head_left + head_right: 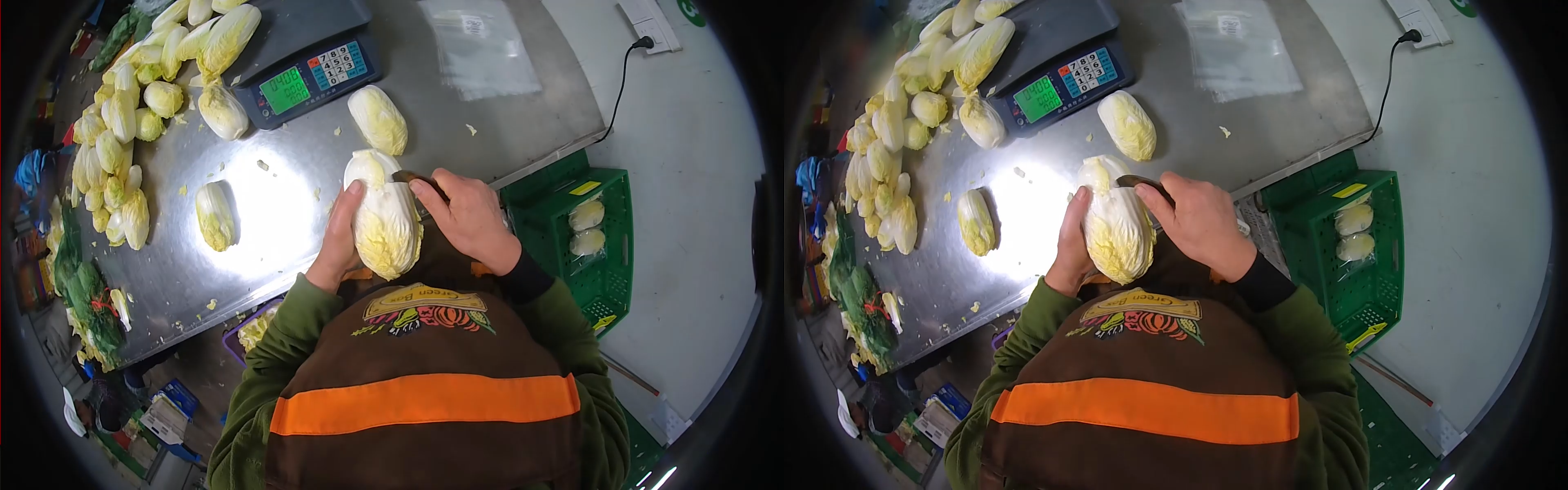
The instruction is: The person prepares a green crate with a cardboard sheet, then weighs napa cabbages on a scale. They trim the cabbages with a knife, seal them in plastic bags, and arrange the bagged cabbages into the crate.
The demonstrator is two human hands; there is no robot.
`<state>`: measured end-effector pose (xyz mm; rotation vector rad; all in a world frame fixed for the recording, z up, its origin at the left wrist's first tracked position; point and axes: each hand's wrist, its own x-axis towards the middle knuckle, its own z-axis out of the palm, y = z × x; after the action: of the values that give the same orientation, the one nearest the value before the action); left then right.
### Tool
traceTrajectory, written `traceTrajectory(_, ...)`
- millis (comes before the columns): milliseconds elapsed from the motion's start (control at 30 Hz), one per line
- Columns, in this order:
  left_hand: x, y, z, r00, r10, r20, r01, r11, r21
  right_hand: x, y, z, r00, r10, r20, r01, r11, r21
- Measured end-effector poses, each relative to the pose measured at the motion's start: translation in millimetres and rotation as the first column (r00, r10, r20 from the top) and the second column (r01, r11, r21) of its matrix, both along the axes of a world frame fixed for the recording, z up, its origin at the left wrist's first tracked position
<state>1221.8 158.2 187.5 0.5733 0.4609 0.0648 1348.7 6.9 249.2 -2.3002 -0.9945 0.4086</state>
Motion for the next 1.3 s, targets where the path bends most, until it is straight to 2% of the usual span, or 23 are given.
traceTrajectory(233,-2.7,-5.7,-11.7,0.999,0.046,-0.02,-0.046,0.999,-0.015,-12.4,-1.1,-9.6,1.0,-0.031,0.006,0.031,0.998,-0.048)
traceTrajectory(300,-4.3,-7.8,-13.8,0.998,0.05,-0.029,-0.049,0.999,0.023,-15.3,-0.2,-8.9,0.992,-0.06,-0.115,0.05,0.995,-0.087)
traceTrajectory(333,-4.9,-8.5,-14.5,0.998,0.059,-0.037,-0.057,0.996,0.062,-17.6,-1.2,-13.0,0.991,-0.063,-0.116,0.053,0.995,-0.088)
traceTrajectory(400,-6.8,-8.8,-13.8,0.997,0.054,-0.051,-0.05,0.997,0.065,-23.1,-3.8,-25.1,0.981,-0.062,-0.185,0.063,0.998,0.001)
traceTrajectory(433,-7.0,-8.7,-13.3,0.997,0.051,-0.064,-0.047,0.997,0.068,-23.3,-3.4,-26.0,0.981,-0.065,-0.184,0.066,0.998,0.001)
traceTrajectory(500,-6.2,-9.0,-11.6,0.996,0.06,-0.06,-0.055,0.996,0.069,-22.9,-1.9,-27.0,0.993,-0.093,-0.072,0.091,0.995,-0.029)
traceTrajectory(633,-2.8,-9.1,-1.6,0.996,0.065,-0.064,-0.059,0.995,0.086,-19.1,1.8,-17.5,0.981,-0.155,-0.114,0.153,0.988,-0.03)
traceTrajectory(833,-1.7,-7.8,-7.0,0.995,0.06,-0.08,-0.055,0.996,0.067,-22.1,3.6,-23.2,0.991,-0.135,-0.015,0.134,0.991,-0.03)
traceTrajectory(933,-3.1,-8.8,-12.7,0.993,0.072,-0.097,-0.063,0.993,0.095,-24.9,1.8,-30.5,0.99,-0.127,-0.061,0.126,0.992,-0.029)
traceTrajectory(1000,-2.6,-9.1,-11.0,0.992,0.075,-0.099,-0.065,0.993,0.098,-25.9,-0.9,-34.8,0.972,-0.105,-0.21,0.11,0.994,0.012)
traceTrajectory(1133,-2.2,-7.3,-14.0,0.991,0.065,-0.114,-0.055,0.995,0.084,-27.6,0.6,-37.6,0.973,-0.089,-0.214,0.091,0.996,0.0)
traceTrajectory(1167,-0.6,-6.1,-16.2,0.992,0.062,-0.112,-0.053,0.995,0.085,-26.7,1.5,-36.7,0.973,-0.073,-0.217,0.08,0.997,0.022)
traceTrajectory(1233,2.1,-3.7,-19.8,0.992,0.059,-0.115,-0.062,0.998,-0.026,-25.2,-0.1,-32.8,0.974,-0.057,-0.219,0.068,0.997,0.043)
traceTrajectory(1267,4.3,-1.6,-19.7,0.992,0.061,-0.114,-0.064,0.998,-0.024,-24.4,-4.0,-29.3,0.98,0.14,-0.141,-0.114,0.977,0.179)
traceTrajectory(1300,6.9,1.1,-19.2,0.994,0.059,-0.092,-0.067,0.994,-0.086,-23.1,-8.6,-27.4,0.945,0.325,-0.038,-0.3,0.907,0.296)
